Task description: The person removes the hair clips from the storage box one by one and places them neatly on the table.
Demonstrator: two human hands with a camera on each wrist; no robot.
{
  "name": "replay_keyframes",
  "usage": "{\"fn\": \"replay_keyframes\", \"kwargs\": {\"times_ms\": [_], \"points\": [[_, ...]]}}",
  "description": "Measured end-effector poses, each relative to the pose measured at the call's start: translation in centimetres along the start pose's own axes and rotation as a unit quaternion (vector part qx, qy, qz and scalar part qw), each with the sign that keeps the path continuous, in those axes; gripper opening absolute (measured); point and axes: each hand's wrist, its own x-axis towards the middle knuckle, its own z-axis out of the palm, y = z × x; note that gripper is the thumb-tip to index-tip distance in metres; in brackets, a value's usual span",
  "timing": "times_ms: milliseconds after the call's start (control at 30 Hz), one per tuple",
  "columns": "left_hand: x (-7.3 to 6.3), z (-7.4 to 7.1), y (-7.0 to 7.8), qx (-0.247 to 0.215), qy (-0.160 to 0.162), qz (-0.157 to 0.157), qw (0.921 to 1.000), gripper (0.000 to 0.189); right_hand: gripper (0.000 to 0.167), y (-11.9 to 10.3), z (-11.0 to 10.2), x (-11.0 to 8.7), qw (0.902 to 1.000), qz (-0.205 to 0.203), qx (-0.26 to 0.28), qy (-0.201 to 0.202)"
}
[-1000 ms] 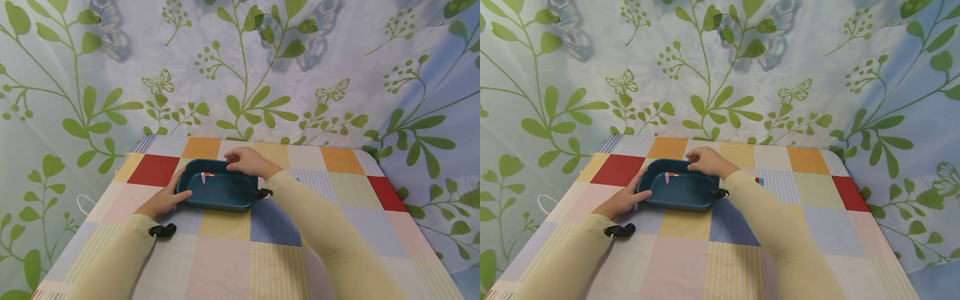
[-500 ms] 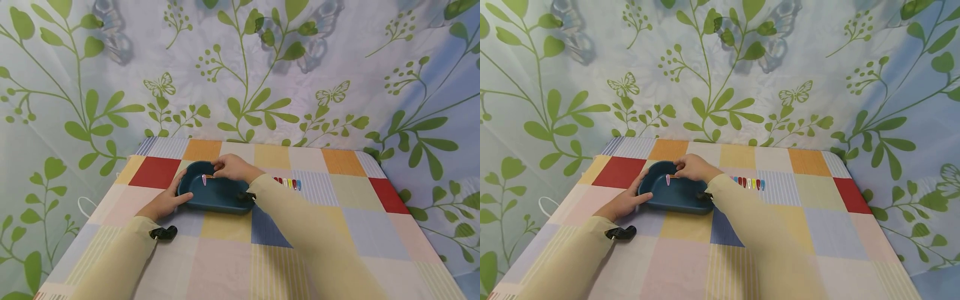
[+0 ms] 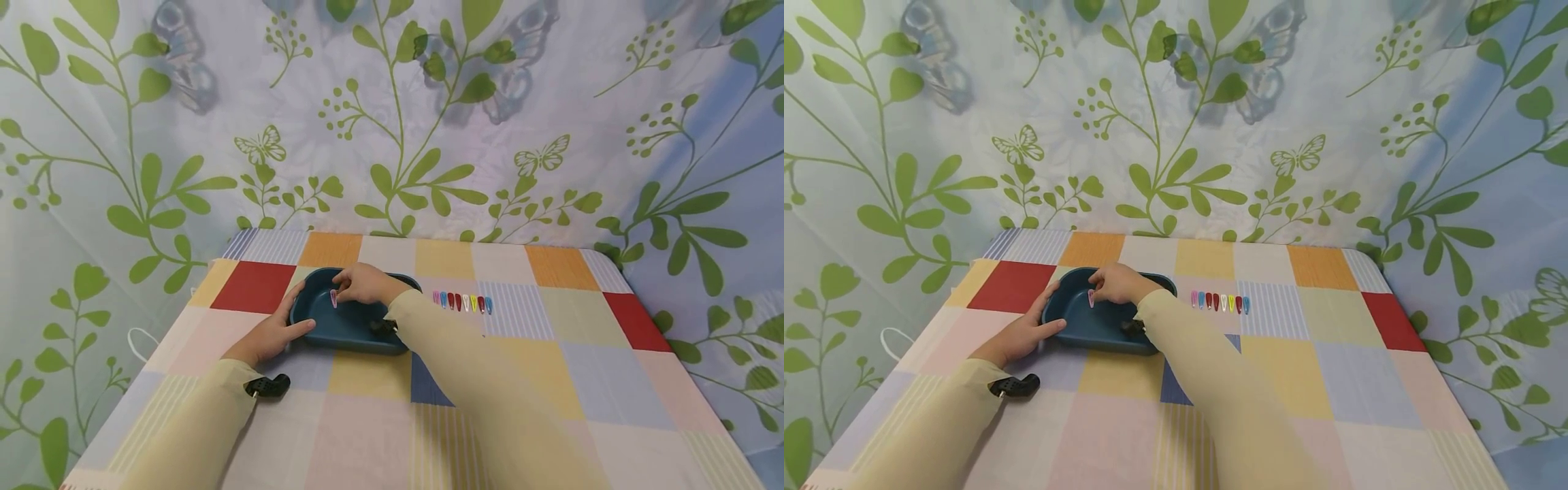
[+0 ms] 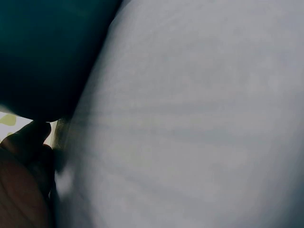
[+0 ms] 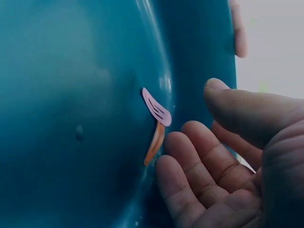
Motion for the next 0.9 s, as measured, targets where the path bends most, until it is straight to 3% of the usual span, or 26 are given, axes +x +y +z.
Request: {"fn": "replay_keyframes", "kwargs": {"times_ms": [200, 467, 733, 900], "points": [[-0.3, 0.3, -0.2, -0.002, -0.001, 0.002, 1.0, 0.095, 0.05, 0.1, 1.4, 0.8, 0.9998, 0.004, -0.008, -0.015], [-0.5, 0.9, -0.5, -0.009, 0.002, -0.005, 0.9999, 0.097, 0.046, 0.7, 3.2, 1.9, 0.9961, -0.018, -0.083, -0.024], [-0.3, 0.7, -0.5, -0.01, 0.004, 0.004, 0.9999, 0.095, 0.022, 0.3, 3.4, 2.2, 0.996, -0.016, -0.084, -0.027], [-0.2, 0.6, -0.3, -0.011, 0.006, 0.013, 0.9998, 0.094, 0.023, 0.2, 3.2, 2.3, 0.9923, -0.021, -0.119, -0.026]]}}
